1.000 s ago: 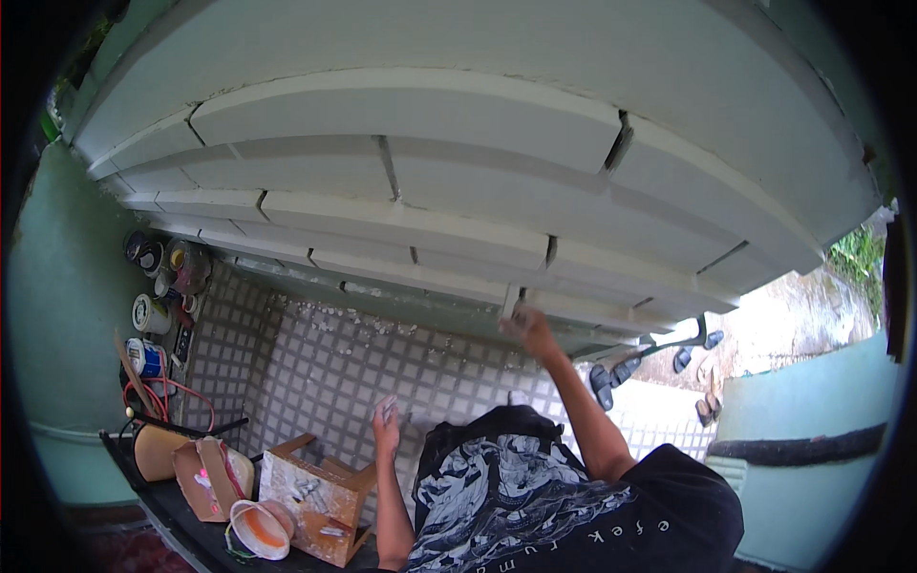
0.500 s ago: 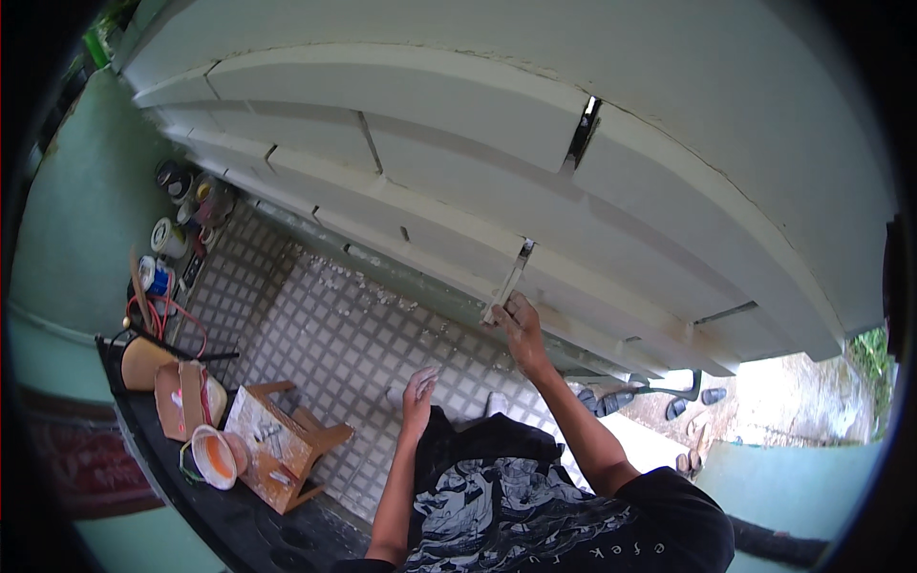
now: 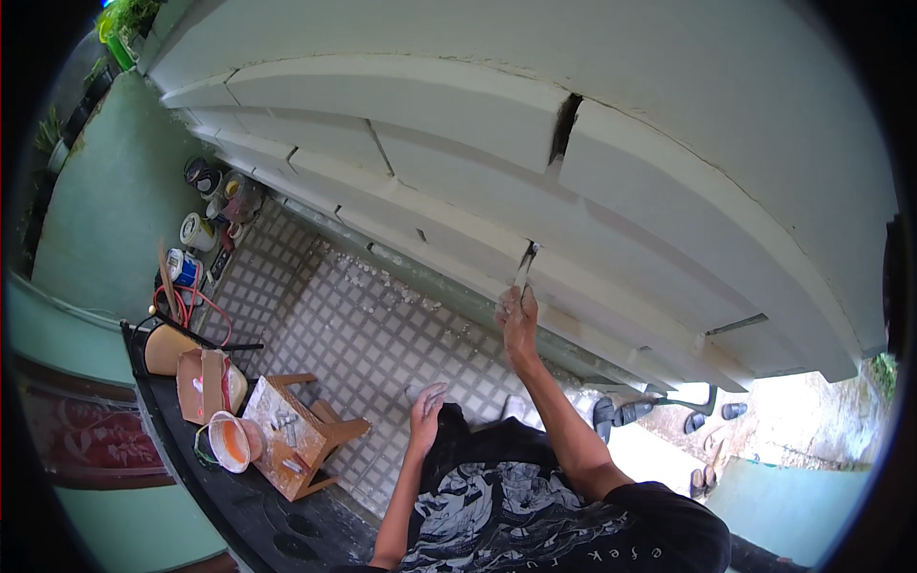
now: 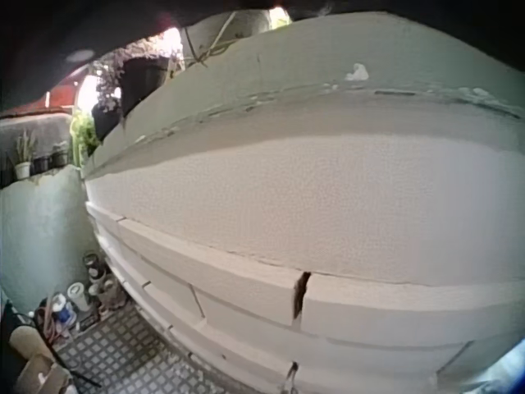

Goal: Applying putty or filler to gaps in a wooden or composite wall structure using a putty knife.

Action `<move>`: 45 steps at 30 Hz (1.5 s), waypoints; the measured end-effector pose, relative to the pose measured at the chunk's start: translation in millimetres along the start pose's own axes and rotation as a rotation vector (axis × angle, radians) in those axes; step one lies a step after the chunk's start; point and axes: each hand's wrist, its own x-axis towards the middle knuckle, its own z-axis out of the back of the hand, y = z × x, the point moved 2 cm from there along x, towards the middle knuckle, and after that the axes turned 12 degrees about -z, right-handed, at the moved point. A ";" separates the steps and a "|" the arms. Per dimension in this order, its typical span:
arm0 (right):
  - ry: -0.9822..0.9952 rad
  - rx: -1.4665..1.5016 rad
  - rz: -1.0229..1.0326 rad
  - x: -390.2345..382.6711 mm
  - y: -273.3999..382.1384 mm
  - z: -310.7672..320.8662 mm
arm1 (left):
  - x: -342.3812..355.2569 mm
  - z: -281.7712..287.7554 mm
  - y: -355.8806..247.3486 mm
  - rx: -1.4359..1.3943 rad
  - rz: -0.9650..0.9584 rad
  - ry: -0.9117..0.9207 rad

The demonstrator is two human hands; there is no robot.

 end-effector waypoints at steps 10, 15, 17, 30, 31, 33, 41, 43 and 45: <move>-0.032 -0.156 0.045 -8.8 4.3 6.3 | 41.4 15.9 -18.8 0.017 -0.075 0.127; -0.107 -0.258 0.048 -9.3 6.1 8.7 | 69.4 11.6 -45.4 0.064 -0.108 0.205; -0.102 -0.289 0.064 -11.4 10.8 6.4 | 90.1 0.0 -67.0 0.067 -0.164 0.253; -0.058 -0.349 -0.017 -30.8 24.7 -4.2 | 215.1 -105.3 -193.7 0.960 -1.072 0.453; -0.059 -0.349 -0.020 -27.8 23.4 -1.3 | 216.3 -108.6 -186.4 0.996 -1.087 0.379; -0.100 -0.454 0.020 -16.4 24.9 3.1 | 214.5 -118.3 -177.2 1.031 -1.099 0.311; -0.168 -0.298 -0.009 -21.8 17.4 -6.1 | 213.6 -127.4 -167.2 1.086 -1.046 0.176; -0.179 -0.293 -0.022 -18.3 20.0 -3.9 | 212.4 -131.0 -167.5 1.063 -1.048 0.163; -0.152 -0.370 0.148 -6.4 32.1 -11.1 | 211.9 -133.2 -166.4 1.042 -1.052 0.151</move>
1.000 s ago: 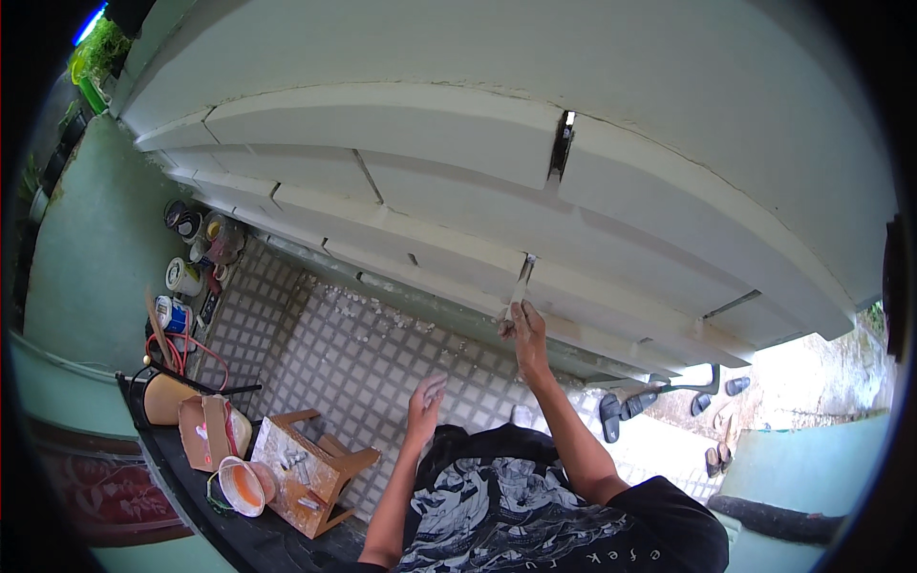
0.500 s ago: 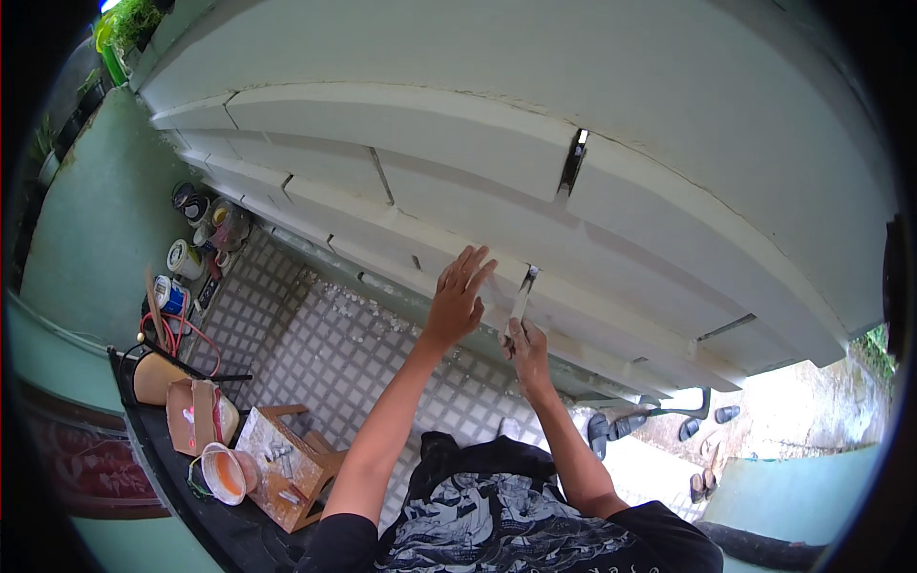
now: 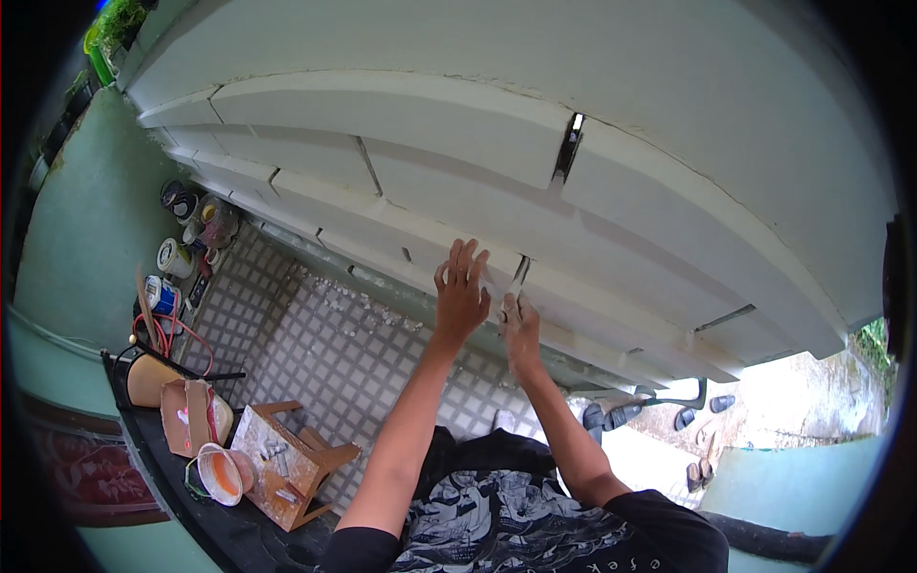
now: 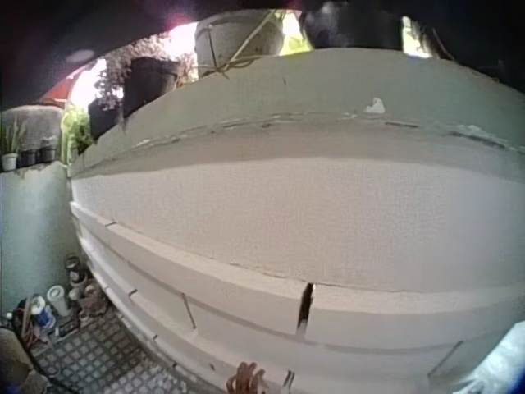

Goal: Applying putty or filler to gaps in a wooden or composite wall structure using a putty knife.

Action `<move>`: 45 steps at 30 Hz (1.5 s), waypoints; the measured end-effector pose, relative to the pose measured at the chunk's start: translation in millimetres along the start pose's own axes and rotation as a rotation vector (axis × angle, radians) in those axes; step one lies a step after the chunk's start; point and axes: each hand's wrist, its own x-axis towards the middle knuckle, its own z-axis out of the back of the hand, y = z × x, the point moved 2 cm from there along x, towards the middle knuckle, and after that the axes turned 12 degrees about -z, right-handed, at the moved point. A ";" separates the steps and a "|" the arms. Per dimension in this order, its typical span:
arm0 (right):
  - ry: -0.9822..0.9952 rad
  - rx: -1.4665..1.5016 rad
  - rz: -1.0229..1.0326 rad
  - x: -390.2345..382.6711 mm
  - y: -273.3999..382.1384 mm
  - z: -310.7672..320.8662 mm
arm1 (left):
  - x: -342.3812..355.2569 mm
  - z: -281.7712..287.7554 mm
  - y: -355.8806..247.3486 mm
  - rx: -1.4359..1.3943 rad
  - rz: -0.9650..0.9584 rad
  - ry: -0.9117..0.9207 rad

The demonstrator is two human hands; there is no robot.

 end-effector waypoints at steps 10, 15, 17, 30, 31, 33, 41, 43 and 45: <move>-0.113 -0.125 0.020 -3.1 -8.5 -1.7 | -1.5 -1.6 6.8 0.022 -0.014 0.030; -0.031 0.056 -0.141 3.6 1.1 1.8 | -1.5 -6.2 7.4 0.035 -0.005 0.033; -0.035 0.041 -0.129 -2.9 -1.0 2.5 | -2.0 -9.3 7.5 0.017 0.004 0.003; -0.043 0.180 -0.251 -6.4 -38.1 -6.4 | -7.0 -11.0 6.1 0.033 0.024 -0.012; -0.040 0.180 -0.263 -0.1 -44.6 -4.4 | -4.0 -7.1 3.2 0.023 0.023 -0.011; -0.078 0.071 -0.107 9.9 -52.6 -2.3 | 2.7 -5.3 -1.4 0.016 0.011 -0.002; -0.079 0.023 -0.088 24.9 -60.2 4.7 | 0.9 -3.8 -3.4 -0.004 0.019 -0.003; -0.047 0.052 -0.137 15.8 -48.1 -2.7 | -1.6 -2.9 2.2 -0.007 0.033 0.000; -0.003 0.161 -0.158 -1.1 -39.5 -6.9 | -3.4 -2.5 3.1 0.006 0.028 0.000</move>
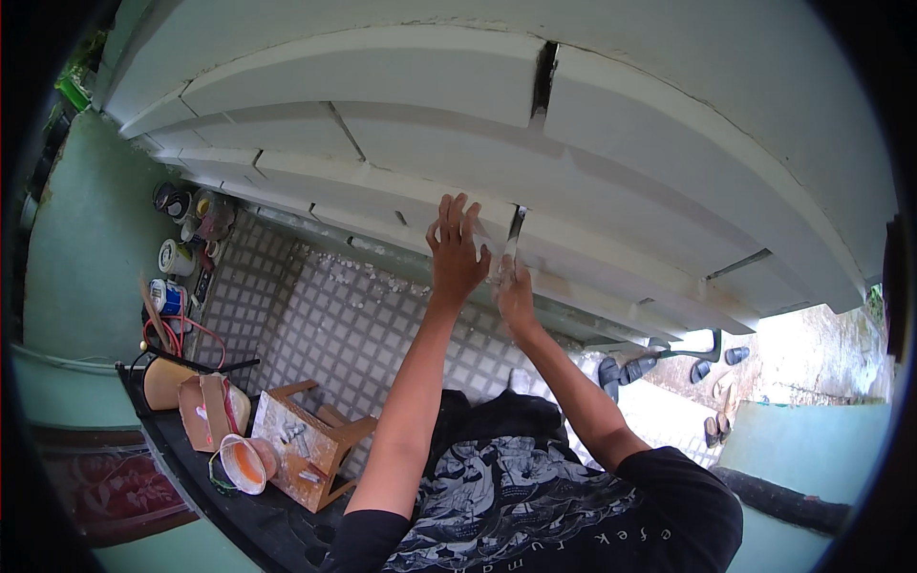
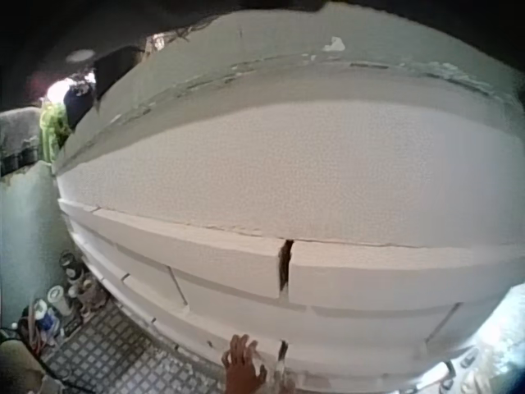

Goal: Applying putty or filler to gaps in a wooden or composite wall structure using a putty knife.

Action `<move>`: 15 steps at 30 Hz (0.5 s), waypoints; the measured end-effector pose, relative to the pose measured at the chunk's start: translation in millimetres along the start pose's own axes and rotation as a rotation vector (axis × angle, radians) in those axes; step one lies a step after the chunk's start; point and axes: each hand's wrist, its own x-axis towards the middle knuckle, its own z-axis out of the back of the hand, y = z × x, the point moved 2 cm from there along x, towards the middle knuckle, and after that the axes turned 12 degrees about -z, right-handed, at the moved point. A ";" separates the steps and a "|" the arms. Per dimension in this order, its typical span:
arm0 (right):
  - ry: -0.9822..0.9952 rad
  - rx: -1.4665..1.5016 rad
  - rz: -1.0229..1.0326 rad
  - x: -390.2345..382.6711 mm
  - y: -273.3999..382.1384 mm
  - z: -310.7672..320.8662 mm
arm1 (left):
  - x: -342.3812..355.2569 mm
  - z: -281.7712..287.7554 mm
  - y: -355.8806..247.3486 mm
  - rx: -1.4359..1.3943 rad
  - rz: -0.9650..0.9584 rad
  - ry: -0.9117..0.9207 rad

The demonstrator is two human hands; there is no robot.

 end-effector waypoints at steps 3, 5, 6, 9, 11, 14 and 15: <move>-0.087 -0.195 0.111 25.3 -5.4 6.0 | 3.6 -1.4 -2.4 -0.003 -0.014 0.000; -0.094 -0.174 0.082 8.8 -9.8 4.3 | 2.6 -0.1 -2.1 -0.009 -0.019 -0.002; -0.101 -0.151 0.058 1.5 -5.8 1.2 | 1.8 0.4 -3.0 -0.019 -0.023 -0.007; -0.070 -0.227 0.056 11.2 -6.9 10.3 | 3.6 1.6 -0.4 -0.024 -0.024 -0.013; -0.091 -0.167 0.071 14.4 -6.2 6.1 | 5.4 0.4 -3.2 -0.024 -0.022 -0.015; -0.062 -0.149 -0.006 7.0 5.9 4.3 | 1.7 1.2 2.7 -0.023 -0.011 0.012; -0.025 -0.198 -0.092 4.2 9.2 7.3 | 1.9 0.0 2.1 -0.019 -0.014 0.010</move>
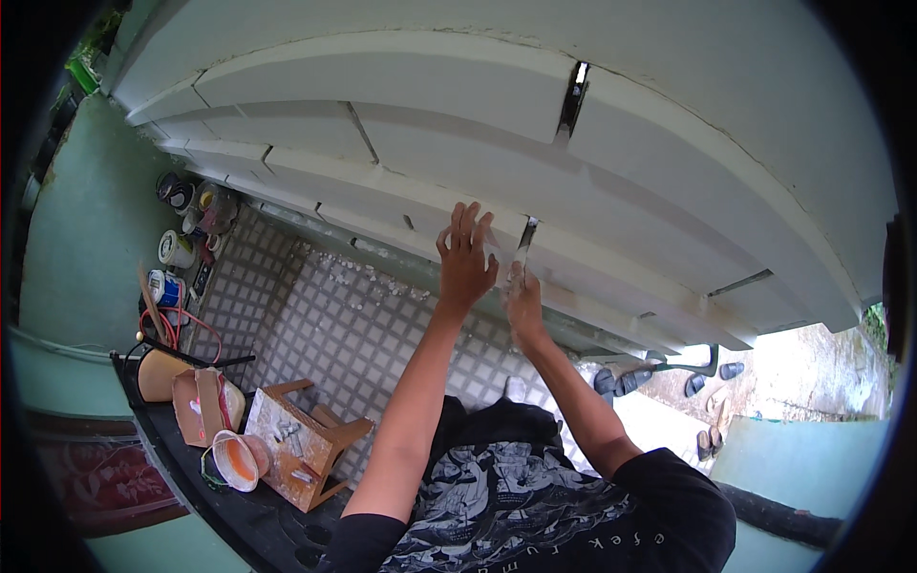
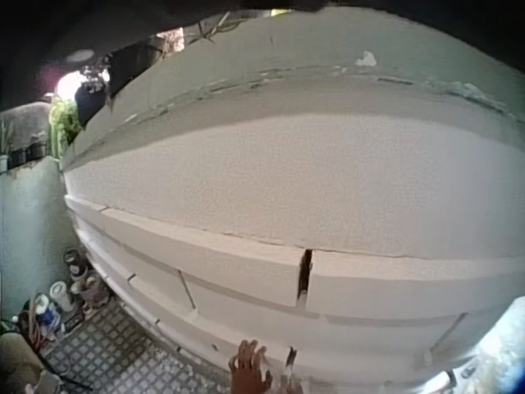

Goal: Applying putty or filler to gaps in a wooden or composite wall structure using a putty knife.

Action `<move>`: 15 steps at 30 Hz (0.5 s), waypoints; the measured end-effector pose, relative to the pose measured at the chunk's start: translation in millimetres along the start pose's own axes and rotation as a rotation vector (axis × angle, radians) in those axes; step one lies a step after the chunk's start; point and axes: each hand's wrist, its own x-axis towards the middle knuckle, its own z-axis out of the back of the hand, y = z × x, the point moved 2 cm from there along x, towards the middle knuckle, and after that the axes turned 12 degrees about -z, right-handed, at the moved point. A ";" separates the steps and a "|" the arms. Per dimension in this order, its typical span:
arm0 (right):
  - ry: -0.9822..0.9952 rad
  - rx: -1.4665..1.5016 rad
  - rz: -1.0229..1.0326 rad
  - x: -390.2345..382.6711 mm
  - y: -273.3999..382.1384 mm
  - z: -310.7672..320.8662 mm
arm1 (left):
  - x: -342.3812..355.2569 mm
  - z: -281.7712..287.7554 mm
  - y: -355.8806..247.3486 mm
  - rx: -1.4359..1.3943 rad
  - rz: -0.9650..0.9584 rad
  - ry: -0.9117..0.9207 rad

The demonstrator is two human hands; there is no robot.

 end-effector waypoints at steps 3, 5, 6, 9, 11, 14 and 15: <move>-0.084 -0.035 0.140 13.1 -2.8 -2.2 | -0.7 -0.4 -2.2 0.008 -0.007 0.000; -0.068 0.029 0.164 9.4 -11.1 -4.9 | 4.8 -1.5 -1.8 0.027 -0.011 -0.012; -0.056 0.096 0.167 3.1 -10.6 -9.0 | -0.1 -0.5 -3.6 0.006 0.008 0.006; -0.063 0.023 0.159 -3.5 4.2 -3.1 | 0.1 -1.0 -1.4 -0.006 0.013 0.009; -0.035 0.152 0.143 0.0 9.7 -9.4 | 0.0 -2.3 -5.2 -0.004 0.002 -0.001; 0.017 0.257 0.104 -16.6 24.2 -15.0 | 0.6 -2.1 0.2 0.025 0.007 0.006; 0.038 0.227 0.083 -23.9 29.8 -13.7 | 0.2 -2.7 -0.9 0.013 -0.001 -0.001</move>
